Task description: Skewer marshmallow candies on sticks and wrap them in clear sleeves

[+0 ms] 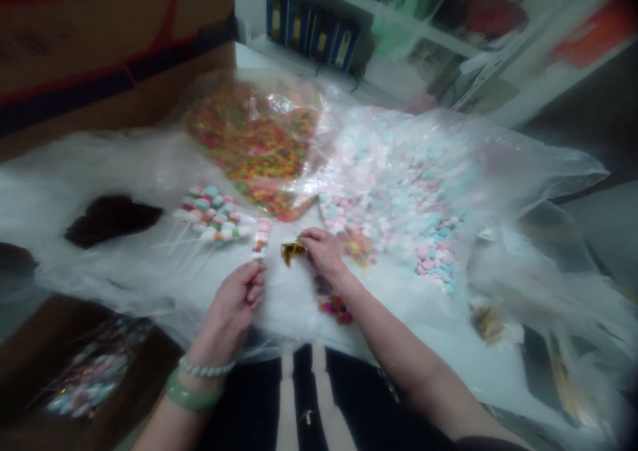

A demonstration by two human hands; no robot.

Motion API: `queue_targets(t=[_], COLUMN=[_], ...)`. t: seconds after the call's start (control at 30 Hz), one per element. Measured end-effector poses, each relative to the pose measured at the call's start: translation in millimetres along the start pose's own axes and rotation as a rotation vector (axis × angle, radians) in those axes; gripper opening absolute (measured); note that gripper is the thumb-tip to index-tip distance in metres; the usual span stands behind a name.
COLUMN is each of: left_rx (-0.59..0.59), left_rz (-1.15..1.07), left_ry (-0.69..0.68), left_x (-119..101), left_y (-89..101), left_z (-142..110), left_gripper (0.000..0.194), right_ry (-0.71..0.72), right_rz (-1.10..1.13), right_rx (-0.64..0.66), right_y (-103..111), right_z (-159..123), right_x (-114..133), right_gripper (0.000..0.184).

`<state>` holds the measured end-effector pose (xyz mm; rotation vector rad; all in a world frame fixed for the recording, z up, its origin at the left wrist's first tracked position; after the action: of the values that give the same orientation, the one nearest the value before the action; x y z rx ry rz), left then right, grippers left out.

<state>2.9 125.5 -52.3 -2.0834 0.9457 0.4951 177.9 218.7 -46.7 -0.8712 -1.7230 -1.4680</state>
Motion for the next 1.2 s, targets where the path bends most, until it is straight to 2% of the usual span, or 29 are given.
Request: queue_targets(t=[0.13, 0.27, 0.43, 0.57, 0.63, 0.73, 0.87, 0.93, 1.0, 1.1, 1.13, 1.2], left_rx=[0.007, -0.024, -0.025, -0.010, 0.014, 0.064, 0.096, 0.138, 0.162, 0.137, 0.136, 0.162], left_rz=[-0.031, -0.045, -0.046, -0.055, -0.062, -0.099, -0.098, -0.065, -0.043, -0.054, -0.061, -0.034], left_ry=[0.037, 0.062, 0.066, 0.100, 0.098, 0.084, 0.132, 0.167, 0.170, 0.130, 0.107, 0.049], left_x=[-1.5, -2.6, -1.1, 1.8, 1.7, 0.0, 1.3, 3.5, 4.7, 4.0, 3.2, 1.5], left_y=[-3.8, -3.3, -2.8, -6.5, -9.5, -14.1, -21.2, -26.8, -31.3, -31.4, -29.7, -24.9], left_z=[-2.5, -2.6, 2.5, 5.3, 4.9, 1.9, -3.8, -6.2, -7.6, -7.6, -7.3, -6.5], left_gripper=[0.009, 0.013, 0.013, 0.018, 0.019, 0.015, 0.006, 0.006, 0.006, 0.012, 0.013, 0.013], right_ry=[0.136, 0.071, 0.166, 0.092, 0.106, 0.294, 0.655, 0.791, 0.861, 0.796, 0.714, 0.454], right_rz=[-0.165, -0.192, -0.135, -0.023, 0.015, -0.117, -0.540, -0.672, -0.702, -0.541, -0.418, -0.075], right_rx=[-0.015, 0.018, -0.009, -0.028, -0.024, -0.097, -0.242, -0.248, -0.227, -0.180, -0.150, -0.022], right_y=[-4.3, -5.6, -3.7, -2.3, -2.2, -0.6, -1.8, -4.5, -6.6, -7.5, -7.3, -8.3], right_z=[1.4, 2.9, 2.6, 2.1, 0.0, -8.9, -31.5, -42.9, -52.2, -60.8, -62.0, -62.4], right_x=[-2.4, -6.9, -5.0, -8.6, -8.5, -2.1, 11.1, 15.8, 18.8, 20.6, 20.2, 16.4], right_gripper=[0.016, 0.017, 0.015, 0.012, 0.012, 0.014, 0.018, 0.021, 0.023, 0.024, 0.023, 0.017])
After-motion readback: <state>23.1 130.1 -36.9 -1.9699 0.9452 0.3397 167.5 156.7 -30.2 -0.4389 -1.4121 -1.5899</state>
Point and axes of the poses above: each hand's wrist, its own z-axis towards the middle knuckle, its own y-axis out of the back of the hand, x = y × z, the point moved 3 cm from there along z, towards the middle knuckle, and after that the axes turned 2 degrees about -y, right-handed, at the moved point
